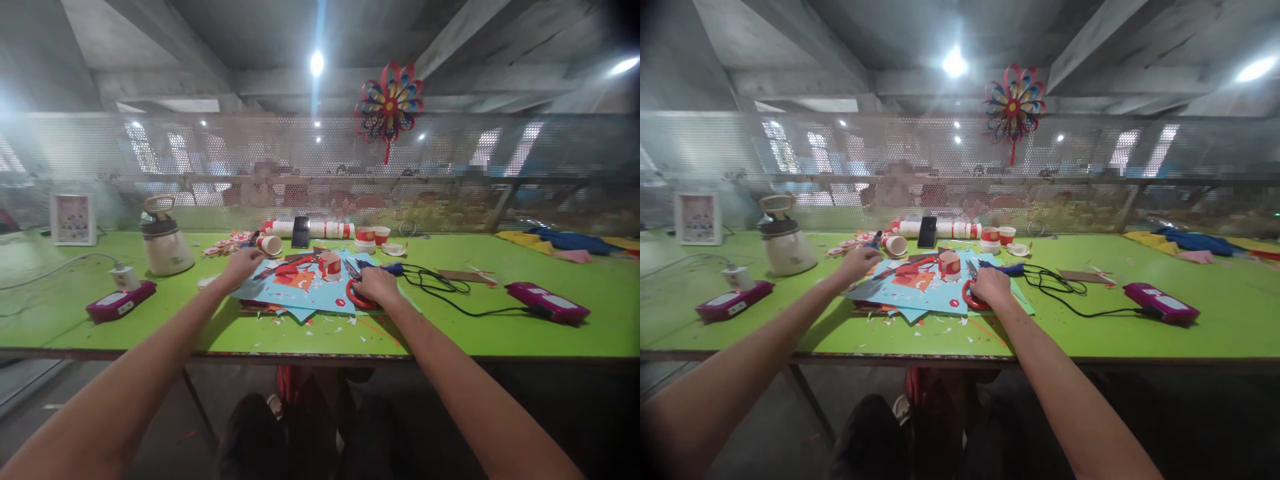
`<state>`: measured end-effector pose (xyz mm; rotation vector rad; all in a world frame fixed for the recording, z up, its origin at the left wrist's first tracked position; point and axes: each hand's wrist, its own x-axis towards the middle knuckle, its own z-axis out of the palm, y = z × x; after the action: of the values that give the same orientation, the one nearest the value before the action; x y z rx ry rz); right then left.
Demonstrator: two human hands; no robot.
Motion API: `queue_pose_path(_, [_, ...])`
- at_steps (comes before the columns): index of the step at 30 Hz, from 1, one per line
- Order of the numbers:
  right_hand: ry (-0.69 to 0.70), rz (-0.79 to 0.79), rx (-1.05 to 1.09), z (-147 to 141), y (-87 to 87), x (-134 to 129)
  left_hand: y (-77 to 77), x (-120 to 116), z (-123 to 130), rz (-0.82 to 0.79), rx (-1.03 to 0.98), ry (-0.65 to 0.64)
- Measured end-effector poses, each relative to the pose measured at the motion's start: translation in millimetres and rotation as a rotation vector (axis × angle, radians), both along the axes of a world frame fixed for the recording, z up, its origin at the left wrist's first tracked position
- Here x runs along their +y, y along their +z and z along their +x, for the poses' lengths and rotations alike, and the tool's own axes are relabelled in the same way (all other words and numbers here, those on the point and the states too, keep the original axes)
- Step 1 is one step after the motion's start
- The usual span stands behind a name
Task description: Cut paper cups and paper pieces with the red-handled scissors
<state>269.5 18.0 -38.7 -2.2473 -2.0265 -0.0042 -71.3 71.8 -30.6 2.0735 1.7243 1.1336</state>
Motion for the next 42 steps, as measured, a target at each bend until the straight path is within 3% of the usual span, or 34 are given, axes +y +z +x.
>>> queue_pose_path(3, [0.009,0.007,0.052,4,-0.9,2,-11.7,13,39,-0.069,0.151,-0.096])
queue_pose_path(5, [0.020,0.026,0.104,7,-2.2,5,-18.4,18,52,-0.076,0.218,-0.134])
queue_pose_path(15, [-0.005,0.087,0.406,23,-3.4,25,-23.4,25,52,0.028,0.291,-0.160])
queue_pose_path(23, [-0.016,0.106,0.731,34,6.9,26,-13.0,17,49,0.233,0.017,-0.195])
queue_pose_path(29, [0.058,0.257,1.045,29,6.3,15,-2.1,1,56,0.272,-0.223,-0.276])
queue_pose_path(36, [0.332,0.309,1.345,16,13.6,-5,6.7,-15,64,0.116,-0.525,-0.297])
queue_pose_path(42, [0.528,0.185,1.314,-5,29.4,-32,9.0,-23,71,-0.094,-0.872,-0.387])
